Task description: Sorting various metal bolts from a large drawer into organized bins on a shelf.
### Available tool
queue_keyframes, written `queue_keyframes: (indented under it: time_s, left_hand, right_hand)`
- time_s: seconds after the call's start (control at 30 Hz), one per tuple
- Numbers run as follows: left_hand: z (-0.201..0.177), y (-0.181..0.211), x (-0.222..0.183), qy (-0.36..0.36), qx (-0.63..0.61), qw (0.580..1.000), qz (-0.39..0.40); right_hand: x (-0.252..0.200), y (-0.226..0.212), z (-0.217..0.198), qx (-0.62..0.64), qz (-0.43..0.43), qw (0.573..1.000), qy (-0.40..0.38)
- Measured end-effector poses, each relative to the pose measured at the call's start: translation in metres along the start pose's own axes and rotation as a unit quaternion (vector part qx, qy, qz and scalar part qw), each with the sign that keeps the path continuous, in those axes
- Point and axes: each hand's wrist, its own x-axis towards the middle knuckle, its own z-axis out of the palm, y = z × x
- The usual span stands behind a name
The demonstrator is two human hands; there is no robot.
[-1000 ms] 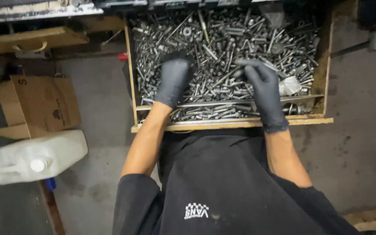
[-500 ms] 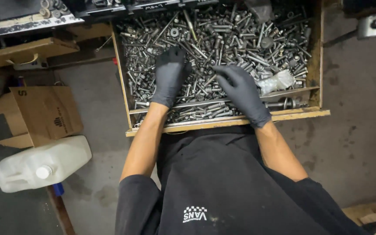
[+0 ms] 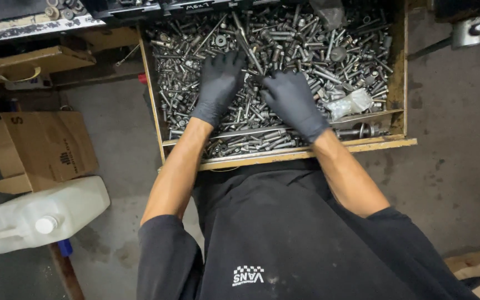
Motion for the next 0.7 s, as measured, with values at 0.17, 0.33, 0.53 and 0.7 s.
queue_keyframes:
  time_s: [0.17,0.33,0.53,0.7]
  left_hand:
    - [0.024,-0.002,-0.002,-0.025,-0.074,0.997,-0.005]
    - [0.000,-0.013,-0.002,0.063,-0.064,0.993,0.074]
    - [-0.005,-0.011,-0.011,-0.010,-0.216,0.976,0.014]
    - [-0.044,0.001,-0.006,0.013,-0.365,0.925,-0.108]
  right_hand:
    - [0.012,0.004,0.016,-0.073,0.043,0.994,0.066]
    - [0.038,0.009,0.041,-0.053,0.032,0.987,0.147]
    - [0.045,0.008,0.043,0.047,0.048,0.990,0.122]
    - [0.013,-0.019,-0.038,0.454,0.197,0.867,0.052]
